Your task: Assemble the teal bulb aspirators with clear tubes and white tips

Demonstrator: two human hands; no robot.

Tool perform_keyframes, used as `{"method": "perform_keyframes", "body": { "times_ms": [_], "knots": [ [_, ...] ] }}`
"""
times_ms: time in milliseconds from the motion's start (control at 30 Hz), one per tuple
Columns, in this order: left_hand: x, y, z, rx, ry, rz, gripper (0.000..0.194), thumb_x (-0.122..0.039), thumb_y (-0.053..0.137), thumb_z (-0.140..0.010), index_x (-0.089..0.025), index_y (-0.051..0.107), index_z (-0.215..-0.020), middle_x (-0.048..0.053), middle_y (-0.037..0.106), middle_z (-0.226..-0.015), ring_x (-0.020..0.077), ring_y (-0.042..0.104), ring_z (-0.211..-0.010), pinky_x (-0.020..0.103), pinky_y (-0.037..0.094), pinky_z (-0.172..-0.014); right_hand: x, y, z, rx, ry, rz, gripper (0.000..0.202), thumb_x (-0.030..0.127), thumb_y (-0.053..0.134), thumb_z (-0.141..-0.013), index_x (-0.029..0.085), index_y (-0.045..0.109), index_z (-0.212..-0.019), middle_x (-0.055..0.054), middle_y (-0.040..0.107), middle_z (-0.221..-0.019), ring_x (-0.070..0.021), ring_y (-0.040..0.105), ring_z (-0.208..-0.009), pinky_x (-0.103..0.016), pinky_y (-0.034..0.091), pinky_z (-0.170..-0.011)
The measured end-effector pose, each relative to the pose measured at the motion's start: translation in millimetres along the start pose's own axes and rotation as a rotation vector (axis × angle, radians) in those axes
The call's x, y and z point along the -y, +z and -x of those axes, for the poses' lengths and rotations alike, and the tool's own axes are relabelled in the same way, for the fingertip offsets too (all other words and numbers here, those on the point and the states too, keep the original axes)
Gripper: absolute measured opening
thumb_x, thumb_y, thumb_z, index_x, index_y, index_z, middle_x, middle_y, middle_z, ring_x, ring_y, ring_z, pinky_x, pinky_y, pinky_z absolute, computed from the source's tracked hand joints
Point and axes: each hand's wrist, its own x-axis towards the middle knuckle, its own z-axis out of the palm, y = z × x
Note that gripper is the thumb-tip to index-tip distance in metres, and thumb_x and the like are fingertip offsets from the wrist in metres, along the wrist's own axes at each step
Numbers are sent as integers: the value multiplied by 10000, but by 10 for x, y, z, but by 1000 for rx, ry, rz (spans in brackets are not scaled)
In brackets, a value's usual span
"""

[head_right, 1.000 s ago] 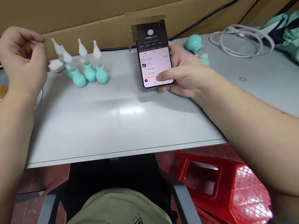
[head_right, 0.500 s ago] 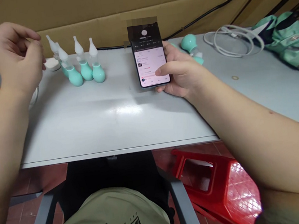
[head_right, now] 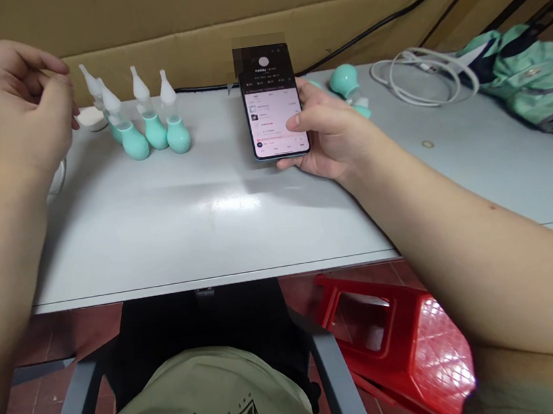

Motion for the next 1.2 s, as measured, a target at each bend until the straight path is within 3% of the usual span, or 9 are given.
{"method": "perform_keyframes", "body": {
  "times_ms": [100, 267, 467, 567, 733, 933, 1200],
  "knots": [
    [44, 2, -5, -12, -16, 0, 362, -499, 1043, -808, -277, 757, -818, -8, 511, -614, 171, 475, -511, 373, 283, -530, 12, 11, -1, 11, 28, -38, 626, 193, 913, -703, 311, 629, -1248, 53, 722, -1225, -121, 744, -896, -207, 690, -637],
    [56, -8, 27, -19, -44, -84, 404, -572, 1023, -869, -282, 741, -876, -13, 532, -648, 178, 522, -543, 382, 350, -598, -77, -38, -120, 11, -47, -89, 712, 195, 931, -584, 259, 588, -1204, 27, 684, -973, -141, 672, -618, -235, 588, -402],
    [-38, -16, 24, 11, -49, -108, 365, -535, 1021, -865, -300, 745, -825, -8, 576, -640, 178, 529, -496, 378, 314, -525, -123, -66, -162, -14, -77, -16, 699, 196, 913, -622, 275, 549, -1213, 67, 657, -921, -107, 586, -544, -223, 460, -394],
    [-32, 16, 13, -47, -22, -79, 448, -612, 1035, -830, -285, 733, -788, -9, 567, -622, 162, 512, -470, 370, 281, -495, -126, -60, -160, -14, -88, -12, 736, 191, 968, -605, 273, 551, -1206, 56, 642, -920, -105, 568, -544, -221, 397, -380],
    [-109, 37, 21, -52, -49, -95, 459, -607, 1047, -829, -279, 731, -771, -12, 593, -619, 158, 537, -485, 369, 302, -505, -127, -23, -155, -69, -88, -9, 791, 141, 1012, -561, 288, 591, -1214, 32, 624, -933, -111, 536, -544, -246, 338, -357],
    [-251, -4, 37, 17, -74, -127, 414, -573, 1028, -892, -267, 761, -812, 2, 610, -674, 175, 622, -561, 385, 349, -555, -87, -19, -122, -42, -96, -43, 616, 336, 1003, -613, 264, 625, -1095, 36, 601, -844, -101, 516, -575, -213, 383, -393],
    [-18, 24, -5, -54, -54, -107, 372, -451, 1061, -808, -268, 740, -774, -6, 576, -640, 164, 541, -516, 377, 343, -519, -98, -95, -139, 64, -58, -75, 647, 359, 974, -637, 251, 636, -1178, 39, 690, -896, -129, 623, -590, -217, 468, -388]
  ]
}}
